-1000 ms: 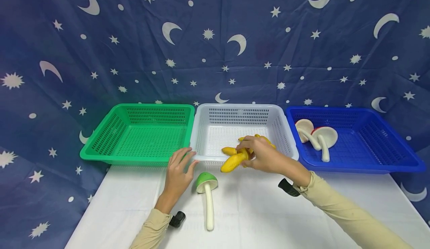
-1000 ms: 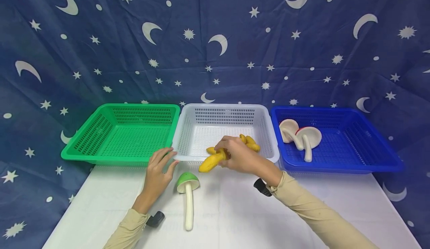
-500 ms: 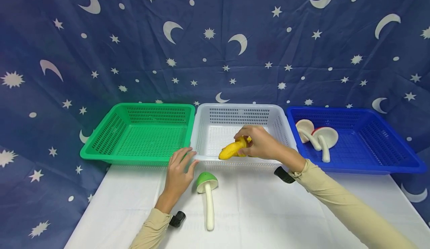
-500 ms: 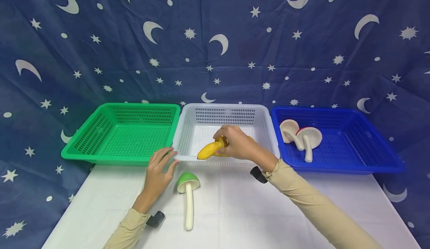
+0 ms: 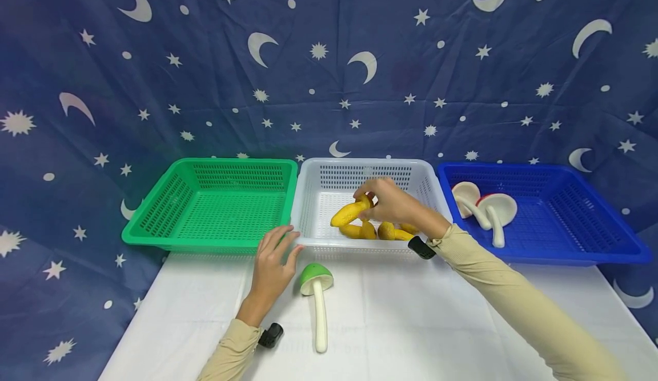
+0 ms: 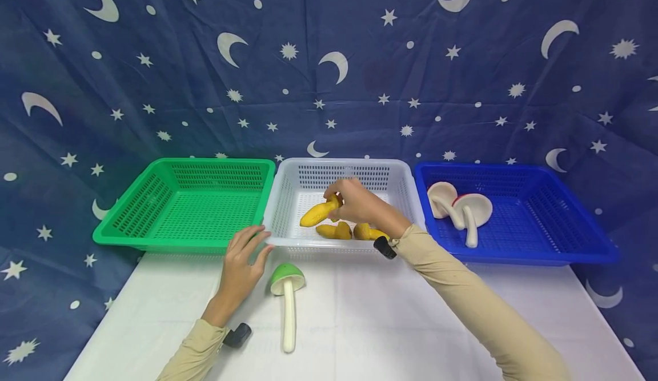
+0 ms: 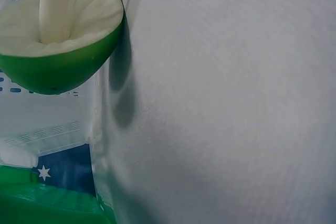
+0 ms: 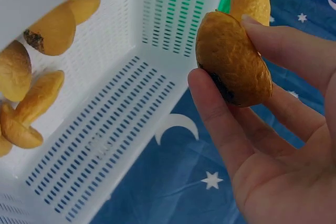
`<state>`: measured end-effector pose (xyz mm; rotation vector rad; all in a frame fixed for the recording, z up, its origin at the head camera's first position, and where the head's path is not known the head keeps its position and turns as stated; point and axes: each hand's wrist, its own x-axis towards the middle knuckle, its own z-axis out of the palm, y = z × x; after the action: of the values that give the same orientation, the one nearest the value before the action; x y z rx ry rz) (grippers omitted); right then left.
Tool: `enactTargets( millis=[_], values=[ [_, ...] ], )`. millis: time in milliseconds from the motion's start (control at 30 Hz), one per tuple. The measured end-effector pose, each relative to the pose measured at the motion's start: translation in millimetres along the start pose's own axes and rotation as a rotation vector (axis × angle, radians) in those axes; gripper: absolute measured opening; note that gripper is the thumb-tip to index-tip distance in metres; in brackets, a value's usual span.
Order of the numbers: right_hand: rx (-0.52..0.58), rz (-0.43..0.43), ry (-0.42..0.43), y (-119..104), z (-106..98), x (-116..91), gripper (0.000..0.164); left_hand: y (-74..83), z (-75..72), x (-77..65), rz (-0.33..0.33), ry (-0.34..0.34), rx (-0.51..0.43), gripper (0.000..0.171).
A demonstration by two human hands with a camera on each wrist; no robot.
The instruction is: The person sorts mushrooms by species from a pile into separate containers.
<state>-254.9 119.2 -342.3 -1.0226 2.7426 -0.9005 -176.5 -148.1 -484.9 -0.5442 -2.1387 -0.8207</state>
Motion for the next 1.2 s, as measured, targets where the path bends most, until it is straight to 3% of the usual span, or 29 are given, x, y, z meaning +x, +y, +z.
enactTargets(
  millis=[500, 867, 1200],
  values=[
    [-0.03, 0.092, -0.09, 20.7, 7.9, 36.5, 0.033, -0.2, -0.3, 0.4, 0.001, 0.008, -0.005, 0.029],
    [-0.014, 0.22, -0.179, 43.1, 17.5, 54.0, 0.038, 0.1, 0.7, 0.8, 0.003, -0.002, -0.001, 0.03],
    [-0.095, 0.295, -0.264, 57.2, 31.3, 66.5, 0.037, -1.3, -0.4, -0.1, 0.01, -0.008, 0.001, 0.03]
  ],
)
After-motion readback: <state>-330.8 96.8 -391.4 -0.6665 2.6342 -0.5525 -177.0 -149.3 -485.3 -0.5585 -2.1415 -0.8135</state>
